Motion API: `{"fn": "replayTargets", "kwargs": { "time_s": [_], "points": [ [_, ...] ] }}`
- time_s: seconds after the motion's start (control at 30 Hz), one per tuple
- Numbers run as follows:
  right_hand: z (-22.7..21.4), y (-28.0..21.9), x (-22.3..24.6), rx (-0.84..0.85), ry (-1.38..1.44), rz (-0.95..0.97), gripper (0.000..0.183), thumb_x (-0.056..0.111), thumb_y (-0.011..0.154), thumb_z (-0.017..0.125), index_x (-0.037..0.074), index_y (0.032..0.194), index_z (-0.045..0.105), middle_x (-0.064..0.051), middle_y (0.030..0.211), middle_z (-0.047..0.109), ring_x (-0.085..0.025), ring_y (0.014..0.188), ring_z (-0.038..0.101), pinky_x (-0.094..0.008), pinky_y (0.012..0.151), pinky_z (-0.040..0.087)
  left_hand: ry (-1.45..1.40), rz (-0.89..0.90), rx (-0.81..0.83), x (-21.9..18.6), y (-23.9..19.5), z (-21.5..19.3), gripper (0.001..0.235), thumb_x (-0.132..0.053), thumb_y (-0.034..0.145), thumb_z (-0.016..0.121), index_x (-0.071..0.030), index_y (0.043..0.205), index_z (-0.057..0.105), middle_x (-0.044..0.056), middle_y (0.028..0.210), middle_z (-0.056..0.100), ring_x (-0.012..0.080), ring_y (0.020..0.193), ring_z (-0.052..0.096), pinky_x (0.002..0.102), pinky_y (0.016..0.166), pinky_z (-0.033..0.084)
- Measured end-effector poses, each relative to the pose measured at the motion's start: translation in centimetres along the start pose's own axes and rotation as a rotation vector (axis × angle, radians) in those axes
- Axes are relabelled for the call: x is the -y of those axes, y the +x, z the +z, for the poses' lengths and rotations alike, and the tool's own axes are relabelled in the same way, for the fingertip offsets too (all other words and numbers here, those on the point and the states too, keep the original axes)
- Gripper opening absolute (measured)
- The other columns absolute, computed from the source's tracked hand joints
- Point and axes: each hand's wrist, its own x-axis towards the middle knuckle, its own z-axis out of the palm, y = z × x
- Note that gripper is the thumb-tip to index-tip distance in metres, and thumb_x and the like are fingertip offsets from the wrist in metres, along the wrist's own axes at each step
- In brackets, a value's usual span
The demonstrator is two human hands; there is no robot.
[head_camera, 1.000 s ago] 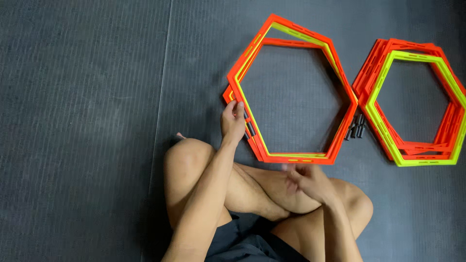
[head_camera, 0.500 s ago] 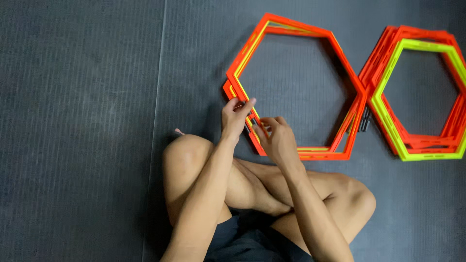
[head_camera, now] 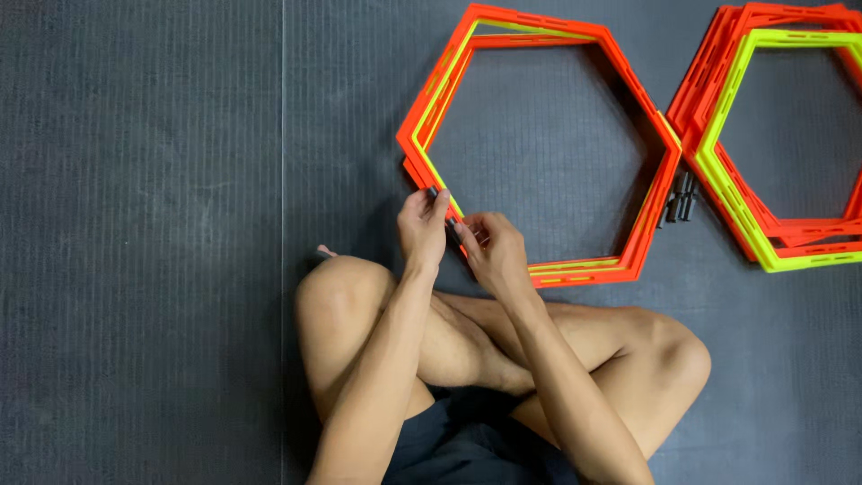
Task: The person sits cross-legged on a dark mat and assembles hexagonal frames using orange and yellow plastic pieces and black connectors. They connect the pieces by inserting the connectors into slots on the frame edges, forming complete hexagons and linking them together.
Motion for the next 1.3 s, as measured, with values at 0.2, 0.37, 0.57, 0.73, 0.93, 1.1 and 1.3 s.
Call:
{"fn": "replayTargets", "kwargs": {
  "time_s": [0.2, 0.37, 0.57, 0.73, 0.93, 1.1, 1.3],
  "points": [
    [2.0, 0.4, 0.5, 0.016, 0.036, 0.095, 0.023, 0.037, 0.093, 0.078, 0.014, 0.094, 0.077, -0.008, 0.080, 0.067, -0.027, 0.077, 0.073, -0.037, 0.068, 0.057, 0.089, 0.062, -0.076, 1.2, 1.2, -1.0, 0.040, -0.025, 0.097, 0.074, 0.008, 0.119, 0.067, 0.026, 0.106, 0.076, 0.0338, 0.097, 0.076, 0.039, 0.085, 0.063],
    [3.6, 1.3, 1.0, 0.006, 0.080, 0.043, 0.020, 0.030, 0.095, 0.073, 0.010, 0.096, 0.071, -0.013, 0.081, 0.062, -0.034, 0.077, 0.071, -0.042, 0.070, 0.057, 0.263, 0.162, -0.177, -2.3, -0.7, -0.6, 0.029, -0.029, 0.102, 0.061, -0.003, 0.103, 0.073, 0.014, 0.092, 0.079, 0.0237, 0.084, 0.079, 0.035, 0.076, 0.064],
    [3.3, 3.0, 1.9, 0.056, 0.008, -0.230, 0.040, 0.018, 0.102, 0.060, -0.003, 0.135, 0.055, -0.026, 0.099, 0.060, -0.048, 0.092, 0.067, -0.056, 0.079, 0.056, 0.492, 0.230, -0.277, 0.3, 2.1, -1.4, 0.034, -0.042, 0.103, 0.054, -0.015, 0.099, 0.074, 0.006, 0.087, 0.079, 0.0262, 0.093, 0.077, 0.041, 0.081, 0.060],
    [3.5, 2.9, 2.3, 0.176, -0.090, -0.175, 0.047, 0.026, 0.107, 0.046, 0.000, 0.146, 0.051, -0.022, 0.111, 0.062, -0.050, 0.093, 0.069, -0.058, 0.079, 0.058, 0.511, 0.299, -0.262, 0.7, 2.8, -2.0, 0.036, -0.040, 0.104, 0.053, -0.011, 0.099, 0.075, 0.015, 0.087, 0.076, 0.0355, 0.095, 0.074, 0.047, 0.078, 0.058],
    [3.6, 1.5, 4.6, -0.063, 0.063, -0.217, 0.041, 0.014, 0.105, 0.052, -0.001, 0.143, 0.050, -0.025, 0.108, 0.057, -0.055, 0.096, 0.064, -0.061, 0.074, 0.055, 0.374, 0.351, -0.161, -1.0, 2.2, -2.6, 0.040, -0.034, 0.105, 0.054, -0.008, 0.078, 0.070, 0.012, 0.065, 0.070, 0.0258, 0.070, 0.072, 0.038, 0.064, 0.053],
    [0.7, 2.4, 8.5, 0.082, 0.053, -0.130, 0.038, 0.022, 0.107, 0.053, 0.002, 0.139, 0.049, -0.022, 0.105, 0.056, -0.049, 0.101, 0.065, -0.056, 0.083, 0.057, 0.273, 0.351, -0.110, -3.0, 1.7, -2.4, 0.048, -0.035, 0.108, 0.051, -0.007, 0.072, 0.064, 0.006, 0.058, 0.060, 0.0173, 0.061, 0.059, 0.033, 0.059, 0.048],
    [-4.8, 8.3, 11.5, 0.411, -0.994, -0.176, 0.019, 0.028, 0.091, 0.058, 0.018, 0.101, 0.070, -0.003, 0.089, 0.064, -0.033, 0.071, 0.075, -0.049, 0.052, 0.058, 0.349, 0.152, -0.106, -2.2, 2.3, -1.2, 0.052, -0.045, 0.109, 0.043, -0.010, 0.073, 0.057, 0.013, 0.066, 0.068, 0.0265, 0.061, 0.070, 0.037, 0.053, 0.051]
  ]
}}
